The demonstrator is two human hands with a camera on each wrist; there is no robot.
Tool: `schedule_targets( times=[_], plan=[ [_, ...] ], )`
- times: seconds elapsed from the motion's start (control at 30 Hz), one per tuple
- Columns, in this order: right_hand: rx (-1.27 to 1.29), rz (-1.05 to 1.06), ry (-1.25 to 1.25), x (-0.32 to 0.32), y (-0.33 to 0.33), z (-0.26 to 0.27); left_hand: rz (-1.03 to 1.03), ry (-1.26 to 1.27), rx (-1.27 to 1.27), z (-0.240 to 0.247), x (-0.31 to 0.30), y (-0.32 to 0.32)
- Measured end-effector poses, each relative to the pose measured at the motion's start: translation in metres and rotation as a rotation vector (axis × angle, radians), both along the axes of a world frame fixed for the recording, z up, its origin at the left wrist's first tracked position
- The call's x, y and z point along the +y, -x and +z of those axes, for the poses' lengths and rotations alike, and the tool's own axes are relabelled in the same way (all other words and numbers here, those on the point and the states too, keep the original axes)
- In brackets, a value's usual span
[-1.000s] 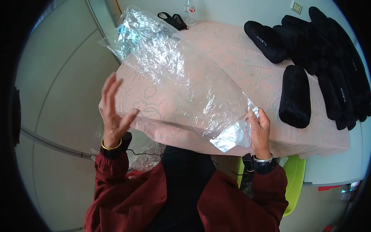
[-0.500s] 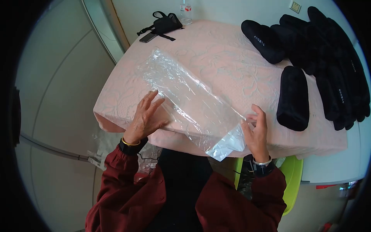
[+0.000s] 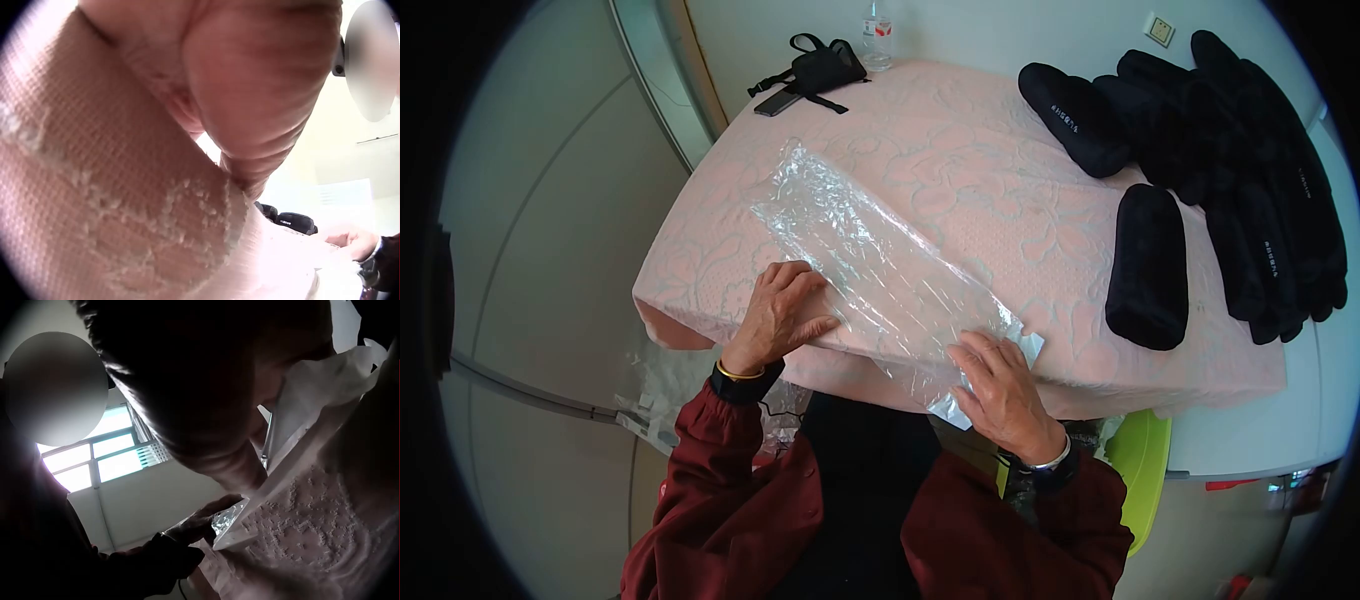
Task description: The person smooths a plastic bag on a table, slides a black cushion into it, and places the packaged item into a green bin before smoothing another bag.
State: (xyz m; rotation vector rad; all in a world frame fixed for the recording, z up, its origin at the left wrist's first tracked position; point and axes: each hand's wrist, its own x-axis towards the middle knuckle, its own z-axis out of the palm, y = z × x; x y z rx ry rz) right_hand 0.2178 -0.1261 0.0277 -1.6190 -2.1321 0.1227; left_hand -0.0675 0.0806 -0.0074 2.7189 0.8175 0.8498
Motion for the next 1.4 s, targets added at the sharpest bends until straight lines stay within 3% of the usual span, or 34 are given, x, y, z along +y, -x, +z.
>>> schedule_targets(
  times=[0.2, 0.3, 0.37, 0.43, 0.57, 0.67, 0.7, 0.77, 0.83, 1.0, 1.1, 1.17, 1.27, 1.33, 1.4],
  plan=[
    [0.031, 0.004, -0.116, 0.001, -0.014, 0.002, -0.008, 0.007, -0.040, 0.007, -0.012, 0.006],
    [0.376, -0.186, -0.086, 0.012, -0.033, 0.012, -0.010, 0.031, -0.015, 0.015, -0.032, 0.010],
    [0.789, -0.313, -0.054, 0.036, -0.060, 0.015, -0.014, 0.045, 0.003, 0.018, -0.040, 0.011],
    [0.979, -0.351, -0.019, 0.061, -0.092, 0.022, -0.017, 0.004, -0.019, 0.021, -0.045, 0.008],
    [0.932, -0.449, -0.031, 0.097, -0.128, 0.005, -0.025, -0.050, 0.006, 0.016, -0.044, 0.005],
    [0.181, -0.544, -0.482, 0.098, -0.121, 0.000, -0.033, -0.077, 0.022, 0.017, -0.039, 0.004],
    [0.183, -0.533, -0.482, 0.092, -0.110, 0.008, -0.039, -0.086, 0.018, 0.017, -0.038, 0.004],
    [0.090, -0.318, -0.524, 0.063, -0.070, 0.037, -0.037, -0.085, 0.020, 0.016, -0.038, 0.004],
    [0.036, -0.169, -0.416, 0.035, -0.036, 0.047, -0.007, -0.104, 0.044, 0.017, -0.037, 0.000],
    [-0.178, -0.172, -0.242, 0.000, 0.001, 0.042, -0.023, -0.094, 0.009, 0.018, -0.047, -0.015],
    [-0.369, -0.560, -0.295, 0.000, -0.027, 0.029, 0.043, -0.140, -0.007, 0.022, -0.052, -0.017],
    [-0.284, -0.486, -0.298, -0.004, -0.034, 0.030, 0.084, -0.169, -0.013, 0.023, -0.051, -0.018],
    [-0.122, -0.347, -0.287, -0.010, -0.032, 0.028, -0.054, -0.113, 0.038, 0.019, -0.049, -0.014],
    [0.046, -0.133, -0.153, -0.004, -0.016, 0.019, -0.107, -0.078, 0.032, 0.023, -0.052, -0.018],
    [0.129, -0.101, -0.093, 0.005, -0.011, 0.004, -0.201, -0.014, 0.020, 0.029, -0.056, -0.025]
  ],
)
